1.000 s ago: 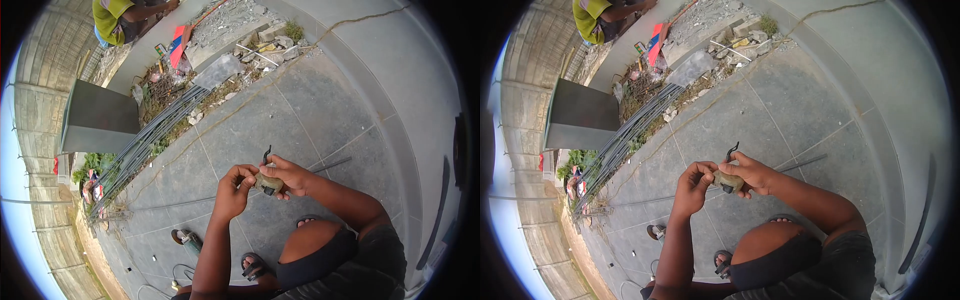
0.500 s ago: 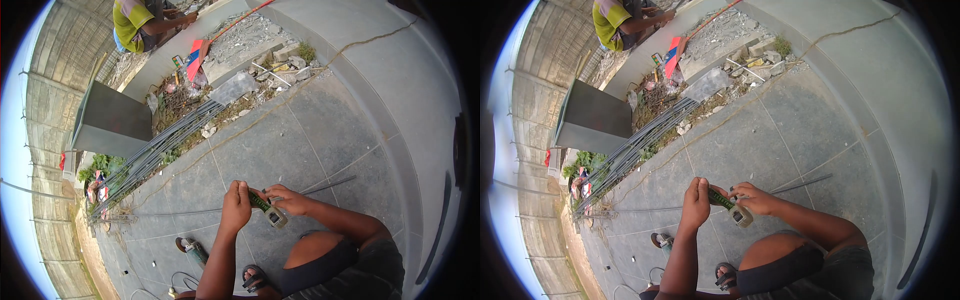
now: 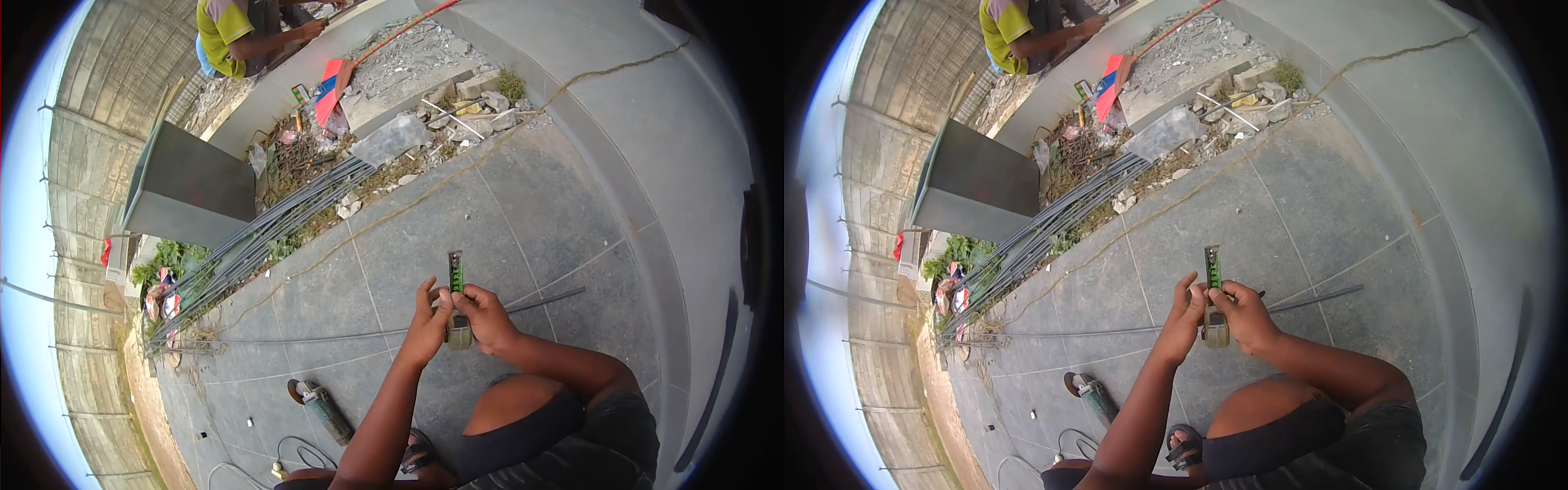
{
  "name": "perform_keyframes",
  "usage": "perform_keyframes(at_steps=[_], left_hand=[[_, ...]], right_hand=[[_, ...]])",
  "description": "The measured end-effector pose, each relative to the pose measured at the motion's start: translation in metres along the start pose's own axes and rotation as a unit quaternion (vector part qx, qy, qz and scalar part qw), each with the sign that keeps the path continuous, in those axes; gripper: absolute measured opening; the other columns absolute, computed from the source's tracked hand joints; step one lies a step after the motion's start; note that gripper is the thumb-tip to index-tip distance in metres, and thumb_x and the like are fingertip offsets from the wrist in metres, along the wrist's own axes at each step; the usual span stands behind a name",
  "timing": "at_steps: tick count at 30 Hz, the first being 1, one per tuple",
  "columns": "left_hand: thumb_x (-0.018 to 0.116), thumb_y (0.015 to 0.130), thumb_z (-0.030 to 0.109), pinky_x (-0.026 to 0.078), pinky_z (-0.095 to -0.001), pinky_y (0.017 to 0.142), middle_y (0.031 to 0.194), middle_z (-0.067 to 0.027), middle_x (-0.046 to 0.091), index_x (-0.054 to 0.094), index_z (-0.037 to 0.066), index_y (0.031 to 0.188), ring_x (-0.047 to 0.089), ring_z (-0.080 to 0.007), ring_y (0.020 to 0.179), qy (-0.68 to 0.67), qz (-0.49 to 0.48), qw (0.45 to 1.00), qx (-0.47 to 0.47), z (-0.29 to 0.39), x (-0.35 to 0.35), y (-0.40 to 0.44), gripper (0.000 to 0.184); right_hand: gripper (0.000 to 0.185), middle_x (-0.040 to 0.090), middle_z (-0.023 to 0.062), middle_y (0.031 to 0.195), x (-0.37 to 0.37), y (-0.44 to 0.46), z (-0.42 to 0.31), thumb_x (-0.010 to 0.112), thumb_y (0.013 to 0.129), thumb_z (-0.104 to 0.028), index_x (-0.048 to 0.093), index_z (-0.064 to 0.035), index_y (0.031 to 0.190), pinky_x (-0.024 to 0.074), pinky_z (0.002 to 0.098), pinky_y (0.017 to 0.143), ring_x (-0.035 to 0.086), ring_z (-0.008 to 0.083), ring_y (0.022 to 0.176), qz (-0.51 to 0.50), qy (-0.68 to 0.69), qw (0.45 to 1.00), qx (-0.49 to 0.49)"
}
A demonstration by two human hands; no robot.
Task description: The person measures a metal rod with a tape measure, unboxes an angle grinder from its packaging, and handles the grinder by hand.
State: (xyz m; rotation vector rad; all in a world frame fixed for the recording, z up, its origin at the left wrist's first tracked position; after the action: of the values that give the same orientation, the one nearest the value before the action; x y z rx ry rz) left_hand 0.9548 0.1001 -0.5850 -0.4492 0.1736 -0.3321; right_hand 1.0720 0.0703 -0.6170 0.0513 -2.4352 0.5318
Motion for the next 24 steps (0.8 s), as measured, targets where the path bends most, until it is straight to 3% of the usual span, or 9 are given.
perform_keyframes(at_steps=[2,4,6,8,9,11,17,20,24], left_hand=[[0.060,0.098,0.045,0.049,-0.0398,0.097,0.141,-0.0198,0.047,0.033,0.004,0.148,0.052,-0.0259,0.122,0.009,-0.047,0.996,0.069,-0.008,0.020,-0.006,0.069],[0.062,0.097,0.038,0.051,-0.0378,0.093,0.134,-0.0176,0.051,0.036,0.005,0.146,0.056,-0.0242,0.116,-0.035,-0.035,0.996,0.072,-0.013,0.026,-0.005,0.064],[0.064,0.096,0.031,0.052,-0.0357,0.089,0.127,-0.0153,0.056,0.039,0.005,0.144,0.059,-0.0225,0.110,-0.083,-0.025,0.993,0.078,-0.007,0.024,-0.005,0.060],[0.060,0.095,0.024,0.055,-0.0338,0.071,0.112,-0.0122,0.063,0.045,0.008,0.139,0.064,-0.0182,0.096,-0.118,-0.066,0.990,-0.034,-0.007,0.023,-0.007,0.049],[0.060,0.095,0.024,0.055,-0.0338,0.071,0.112,-0.0122,0.063,0.045,0.008,0.139,0.064,-0.0182,0.096,-0.121,-0.060,0.990,-0.031,-0.009,0.020,-0.007,0.049],[0.057,0.093,0.023,0.051,-0.0303,0.068,0.098,-0.0078,0.067,0.055,0.005,0.123,0.064,-0.0145,0.086,-0.029,-0.078,0.995,-0.046,-0.026,0.014,-0.005,0.035],[0.058,0.094,0.024,0.046,-0.0276,0.067,0.084,-0.0035,0.066,0.063,0.003,0.101,0.058,-0.0109,0.075,0.132,-0.058,0.986,-0.079,-0.080,-0.030,0.000,0.022],[0.063,0.094,0.026,0.046,-0.0277,0.068,0.081,-0.0021,0.065,0.064,0.003,0.098,0.057,-0.0105,0.074,0.223,-0.069,0.969,-0.083,-0.086,-0.053,-0.007,0.023],[0.066,0.093,0.025,0.046,-0.0285,0.066,0.080,-0.0017,0.066,0.065,0.004,0.097,0.057,-0.0109,0.070,0.235,-0.106,0.961,-0.101,-0.101,-0.093,-0.006,0.022]], right_hand=[[0.018,0.069,0.0096,0.090,-0.012,0.003,-0.011,0.054,0.103,-0.016,0.062,0.0003,0.105,0.0557,0.0292,0.068,0.068,0.0160,0.081,0.082,0.051,0.994,-0.049],[0.019,0.068,0.0078,0.091,-0.013,0.005,-0.008,0.057,0.102,-0.018,0.063,0.0002,0.101,0.0519,0.0271,0.065,0.065,0.0131,0.077,0.071,0.048,0.994,-0.065],[0.021,0.067,0.0047,0.087,-0.020,0.003,-0.011,0.060,0.100,-0.019,0.065,0.0001,0.095,0.0480,0.0269,0.064,0.061,0.0101,0.073,0.128,-0.117,0.978,-0.116],[0.021,0.065,0.0029,0.086,-0.024,0.002,-0.018,0.061,0.100,-0.019,0.066,0.0001,0.095,0.0459,0.0256,0.066,0.057,0.0084,0.075,0.140,-0.139,0.974,-0.108],[0.020,0.064,0.0011,0.085,-0.027,0.003,-0.023,0.062,0.100,-0.019,0.067,0.0000,0.094,0.0438,0.0242,0.069,0.054,0.0067,0.077,0.158,-0.156,0.969,-0.104],[0.020,0.062,-0.0001,0.083,-0.044,0.009,-0.033,0.062,0.099,-0.019,0.068,-0.0010,0.094,0.0420,0.0242,0.067,0.052,0.0065,0.074,0.181,-0.156,0.961,-0.138],[0.018,0.057,-0.0033,0.079,-0.129,0.013,-0.094,0.063,0.099,-0.024,0.067,-0.0074,0.096,0.0370,0.0258,0.061,0.049,0.0066,0.070,0.298,-0.010,0.930,-0.214],[0.017,0.057,-0.0032,0.081,-0.162,0.003,-0.108,0.063,0.099,-0.024,0.066,-0.0076,0.098,0.0379,0.0256,0.061,0.050,0.0073,0.071,0.341,-0.001,0.909,-0.240],[0.015,0.059,0.0004,0.076,-0.191,-0.019,-0.078,0.061,0.099,-0.018,0.065,-0.0052,0.093,0.0408,0.0260,0.059,0.052,0.0105,0.064,0.384,0.006,0.907,-0.173]])
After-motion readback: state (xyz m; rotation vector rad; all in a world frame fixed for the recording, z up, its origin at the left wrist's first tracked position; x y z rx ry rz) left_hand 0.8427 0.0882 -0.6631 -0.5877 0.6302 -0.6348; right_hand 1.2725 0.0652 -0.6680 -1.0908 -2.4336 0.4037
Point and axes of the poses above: each hand's wrist, its own y-axis towards the middle knuckle, its own x-axis out of the palm, z = x × y, the point moved 4 cm from there along y, towards the middle knuckle
